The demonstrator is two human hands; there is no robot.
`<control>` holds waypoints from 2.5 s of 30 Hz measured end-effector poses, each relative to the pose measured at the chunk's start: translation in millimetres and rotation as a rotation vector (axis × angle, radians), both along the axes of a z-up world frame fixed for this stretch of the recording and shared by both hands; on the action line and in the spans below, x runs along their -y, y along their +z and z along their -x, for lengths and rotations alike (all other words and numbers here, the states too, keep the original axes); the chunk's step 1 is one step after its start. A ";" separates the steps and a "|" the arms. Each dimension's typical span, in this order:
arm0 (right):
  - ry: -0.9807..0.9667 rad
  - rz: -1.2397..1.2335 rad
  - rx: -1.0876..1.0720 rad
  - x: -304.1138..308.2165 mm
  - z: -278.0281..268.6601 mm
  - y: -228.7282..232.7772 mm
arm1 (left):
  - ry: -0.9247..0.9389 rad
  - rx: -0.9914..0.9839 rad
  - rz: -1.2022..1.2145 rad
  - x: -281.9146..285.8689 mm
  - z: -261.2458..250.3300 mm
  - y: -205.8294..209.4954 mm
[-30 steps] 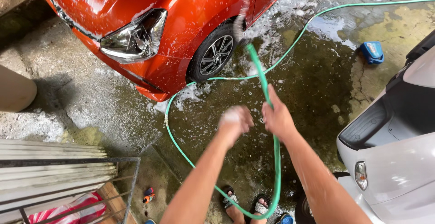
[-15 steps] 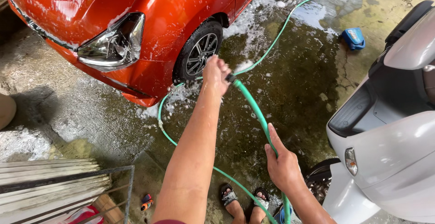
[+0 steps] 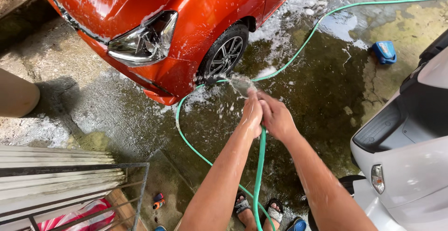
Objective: The person washes an orange car by spraying water from a hose and scrubbing the hood, fender, and headlight with a sponge.
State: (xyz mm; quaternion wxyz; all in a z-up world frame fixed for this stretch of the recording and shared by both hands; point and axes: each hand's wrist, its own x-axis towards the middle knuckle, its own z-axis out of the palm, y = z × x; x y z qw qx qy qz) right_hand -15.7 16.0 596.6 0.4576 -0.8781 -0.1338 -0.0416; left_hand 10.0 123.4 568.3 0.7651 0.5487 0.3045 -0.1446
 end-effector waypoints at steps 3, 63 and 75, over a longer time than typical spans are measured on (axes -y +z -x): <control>0.125 0.016 -0.468 -19.6 -2.8 9.7 | 0.014 -0.150 0.199 -25.1 18.0 3.8; 0.031 -0.666 -1.337 91.3 -99.5 -92.8 | -0.661 -0.013 -0.721 76.7 16.0 -8.1; -0.016 -0.638 -1.415 84.4 -74.6 -109.3 | -0.228 0.035 -0.714 67.6 36.7 -47.5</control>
